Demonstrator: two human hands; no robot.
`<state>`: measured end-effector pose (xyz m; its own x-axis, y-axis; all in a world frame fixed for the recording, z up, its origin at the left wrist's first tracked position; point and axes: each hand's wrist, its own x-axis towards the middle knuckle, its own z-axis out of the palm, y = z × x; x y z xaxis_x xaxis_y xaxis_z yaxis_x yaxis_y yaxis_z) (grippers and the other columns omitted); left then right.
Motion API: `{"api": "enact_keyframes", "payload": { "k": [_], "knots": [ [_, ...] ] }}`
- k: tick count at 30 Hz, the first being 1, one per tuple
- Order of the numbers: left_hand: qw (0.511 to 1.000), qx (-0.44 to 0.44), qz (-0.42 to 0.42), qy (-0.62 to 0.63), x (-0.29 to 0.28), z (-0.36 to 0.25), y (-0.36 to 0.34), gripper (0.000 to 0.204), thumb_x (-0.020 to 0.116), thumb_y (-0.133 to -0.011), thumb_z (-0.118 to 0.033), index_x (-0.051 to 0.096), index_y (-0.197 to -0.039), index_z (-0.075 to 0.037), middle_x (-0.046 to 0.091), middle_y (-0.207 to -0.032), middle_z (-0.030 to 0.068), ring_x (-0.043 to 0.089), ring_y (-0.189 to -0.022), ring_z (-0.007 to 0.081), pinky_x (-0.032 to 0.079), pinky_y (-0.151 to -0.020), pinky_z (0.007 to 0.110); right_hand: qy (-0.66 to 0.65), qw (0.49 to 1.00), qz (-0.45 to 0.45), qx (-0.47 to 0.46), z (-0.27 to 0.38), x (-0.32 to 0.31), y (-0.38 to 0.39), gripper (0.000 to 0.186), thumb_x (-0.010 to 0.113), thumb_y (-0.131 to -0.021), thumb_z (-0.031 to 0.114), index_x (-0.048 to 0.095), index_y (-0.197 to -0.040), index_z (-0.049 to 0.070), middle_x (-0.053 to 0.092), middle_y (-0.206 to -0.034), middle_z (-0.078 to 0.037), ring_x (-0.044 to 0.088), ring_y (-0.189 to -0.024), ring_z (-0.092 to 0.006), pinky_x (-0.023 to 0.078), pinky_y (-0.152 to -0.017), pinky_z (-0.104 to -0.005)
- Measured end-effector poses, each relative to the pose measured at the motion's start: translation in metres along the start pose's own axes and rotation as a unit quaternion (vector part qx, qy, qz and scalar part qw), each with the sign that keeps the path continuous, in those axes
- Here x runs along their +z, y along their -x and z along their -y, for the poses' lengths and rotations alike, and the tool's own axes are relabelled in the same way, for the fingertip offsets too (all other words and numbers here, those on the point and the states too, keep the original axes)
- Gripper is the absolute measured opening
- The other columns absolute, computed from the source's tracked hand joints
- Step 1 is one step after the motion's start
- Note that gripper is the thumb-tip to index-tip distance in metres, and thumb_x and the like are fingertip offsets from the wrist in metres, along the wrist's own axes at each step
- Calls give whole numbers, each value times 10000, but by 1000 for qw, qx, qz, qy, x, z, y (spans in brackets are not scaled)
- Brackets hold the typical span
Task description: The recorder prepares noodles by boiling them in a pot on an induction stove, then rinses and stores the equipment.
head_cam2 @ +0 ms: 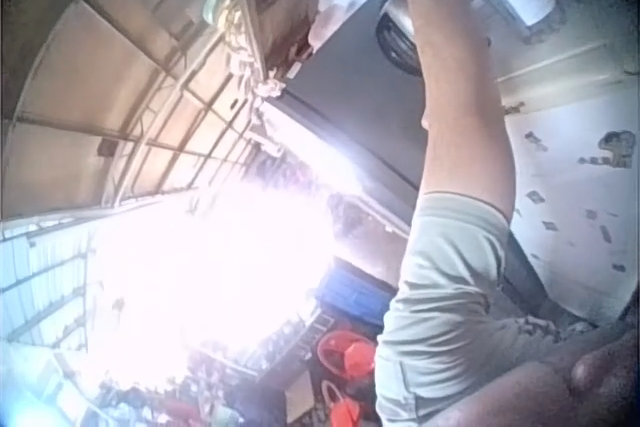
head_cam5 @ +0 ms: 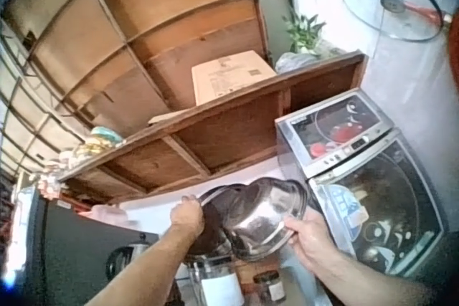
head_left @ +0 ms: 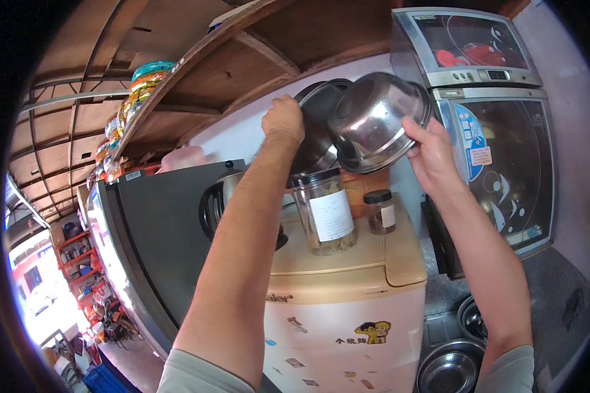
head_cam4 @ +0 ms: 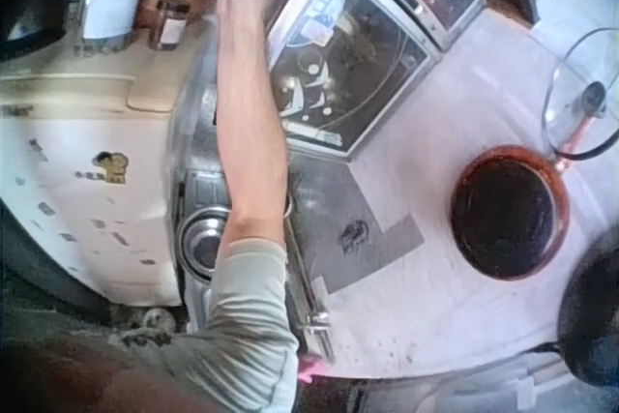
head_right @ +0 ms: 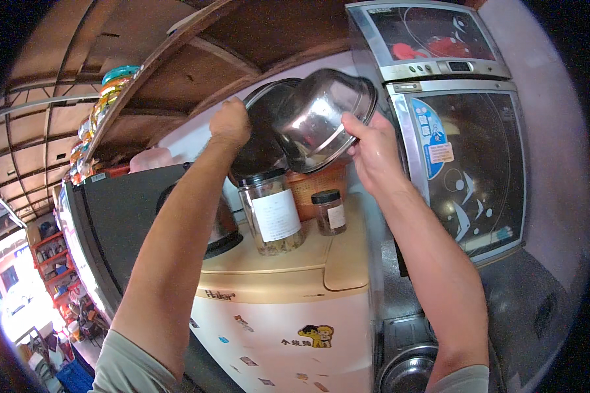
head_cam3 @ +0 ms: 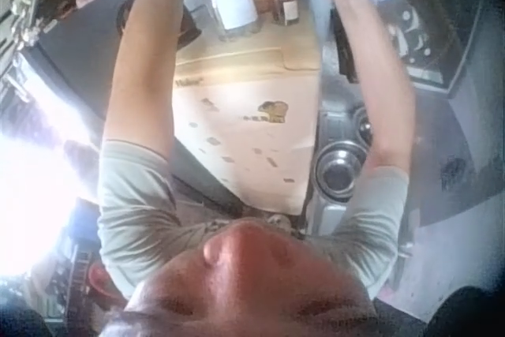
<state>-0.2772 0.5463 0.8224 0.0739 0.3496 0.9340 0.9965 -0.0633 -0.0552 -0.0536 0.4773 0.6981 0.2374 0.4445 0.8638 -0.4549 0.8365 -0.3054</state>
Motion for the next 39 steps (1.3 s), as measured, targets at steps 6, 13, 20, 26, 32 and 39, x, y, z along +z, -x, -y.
{"api": "enact_keyframes", "payload": {
  "k": [6,13,20,26,32,39],
  "knots": [
    [1000,7,-6,7,1,-5,4,347,628,-810,-83,532,-1131,9,583,-1150,197,646,-999,328,540,-827,410,-42,988,-90,115,-63,-1,-38,120,588,-887,65,600,-1004,41,620,-808,-17,535,-604,-91,371,-478,-228],
    [997,67,22,10,7,-21,10,317,584,-804,-34,518,-1107,30,570,-1158,233,646,-975,366,538,-818,430,-30,987,-88,129,-106,-11,-62,61,620,-822,24,593,-871,-2,597,-764,-46,518,-587,-123,352,-481,-257],
    [994,106,31,-3,10,-21,11,314,574,-806,-40,514,-1104,38,570,-1153,230,649,-962,367,541,-813,432,12,988,-102,117,-120,-16,-75,84,612,-829,31,576,-864,-37,594,-770,-68,520,-599,-147,355,-465,-273],
    [994,102,40,5,16,-24,8,322,574,-804,-49,519,-1110,36,572,-1150,221,641,-986,361,536,-823,428,5,983,-114,141,-129,-19,-83,127,593,-841,33,554,-900,-72,586,-791,-100,518,-599,-153,370,-466,-281],
    [982,164,92,-30,20,-39,17,355,605,-799,-118,540,-1120,17,584,-1149,202,636,-1008,341,531,-836,426,38,972,-90,215,-128,-22,-89,160,556,-849,25,538,-964,-84,591,-846,-138,564,-635,-197,462,-484,-286],
    [964,212,156,-43,14,-50,19,515,721,-742,-363,581,-1138,-65,621,-1105,156,620,-1046,304,511,-872,416,157,952,-77,250,-125,-12,-89,236,570,-820,38,557,-1036,-58,600,-909,-131,628,-732,-208,585,-604,-300]
  ]
}}
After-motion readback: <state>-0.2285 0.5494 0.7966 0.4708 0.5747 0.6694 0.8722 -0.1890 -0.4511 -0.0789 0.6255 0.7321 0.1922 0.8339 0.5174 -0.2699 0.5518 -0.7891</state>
